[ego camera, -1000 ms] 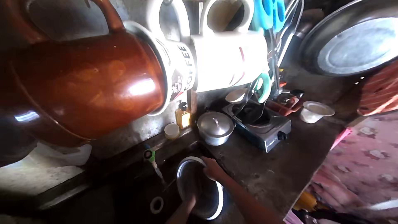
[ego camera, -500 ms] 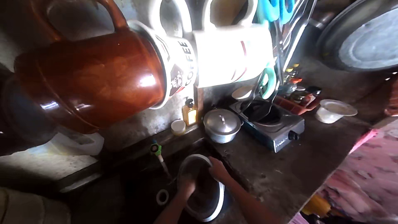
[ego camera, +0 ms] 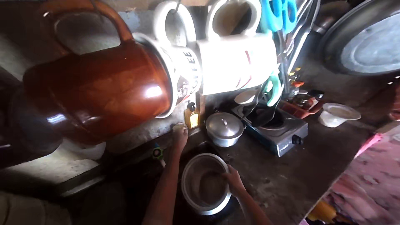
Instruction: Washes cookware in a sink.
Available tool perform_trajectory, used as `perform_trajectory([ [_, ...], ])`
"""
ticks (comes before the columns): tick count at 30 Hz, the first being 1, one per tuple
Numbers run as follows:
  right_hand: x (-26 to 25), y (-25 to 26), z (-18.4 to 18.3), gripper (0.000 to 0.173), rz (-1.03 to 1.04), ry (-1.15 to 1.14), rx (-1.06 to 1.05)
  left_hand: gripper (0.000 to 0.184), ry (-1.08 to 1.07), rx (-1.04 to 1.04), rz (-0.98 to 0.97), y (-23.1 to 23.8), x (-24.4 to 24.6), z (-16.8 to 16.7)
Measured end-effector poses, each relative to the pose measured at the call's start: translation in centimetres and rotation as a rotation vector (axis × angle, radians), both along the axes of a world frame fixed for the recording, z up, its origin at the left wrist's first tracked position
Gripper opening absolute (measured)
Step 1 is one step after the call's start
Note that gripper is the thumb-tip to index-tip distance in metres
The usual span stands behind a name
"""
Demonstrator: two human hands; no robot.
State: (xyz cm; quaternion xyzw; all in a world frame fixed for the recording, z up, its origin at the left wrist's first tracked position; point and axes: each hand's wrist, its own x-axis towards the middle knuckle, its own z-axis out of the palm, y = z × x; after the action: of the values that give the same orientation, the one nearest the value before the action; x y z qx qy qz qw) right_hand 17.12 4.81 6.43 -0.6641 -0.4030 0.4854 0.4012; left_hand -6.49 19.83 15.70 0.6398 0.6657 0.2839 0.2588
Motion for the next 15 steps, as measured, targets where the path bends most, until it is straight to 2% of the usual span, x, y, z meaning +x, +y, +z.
perform_trajectory([
  [2,-1.3,-0.2,0.2,0.043,-0.012,0.049,-0.007,0.035,-0.491,-0.151,0.119,-3.5,-0.7,-4.1],
  [4,-2.7,-0.3,0.3,0.042,-0.005,0.076,-0.014,0.033,-0.952,-0.333,0.325,-7.0,-1.9,-8.2],
  [6,-4.3,-0.5,0.2,0.041,0.018,0.08,-0.018,0.027,-1.325,-0.362,0.527,-9.8,-3.7,-11.2],
  [7,-5.1,-0.7,0.1,0.041,0.04,0.079,-0.023,0.024,-1.447,-0.344,0.602,-11.0,-4.6,-11.9],
  [8,-5.9,-1.0,-0.1,0.039,0.068,0.071,-0.03,0.024,-1.514,-0.337,0.657,-11.9,-5.4,-12.2],
  [10,-7.5,-1.3,-0.3,0.036,0.112,0.089,-0.041,0.024,-1.512,-0.352,0.697,-13.3,-6.4,-11.3],
  [15,-11.4,-1.8,-0.8,0.031,0.227,0.26,-0.131,0.03,-1.185,-0.356,0.43,-15.3,-7.0,-8.8],
])
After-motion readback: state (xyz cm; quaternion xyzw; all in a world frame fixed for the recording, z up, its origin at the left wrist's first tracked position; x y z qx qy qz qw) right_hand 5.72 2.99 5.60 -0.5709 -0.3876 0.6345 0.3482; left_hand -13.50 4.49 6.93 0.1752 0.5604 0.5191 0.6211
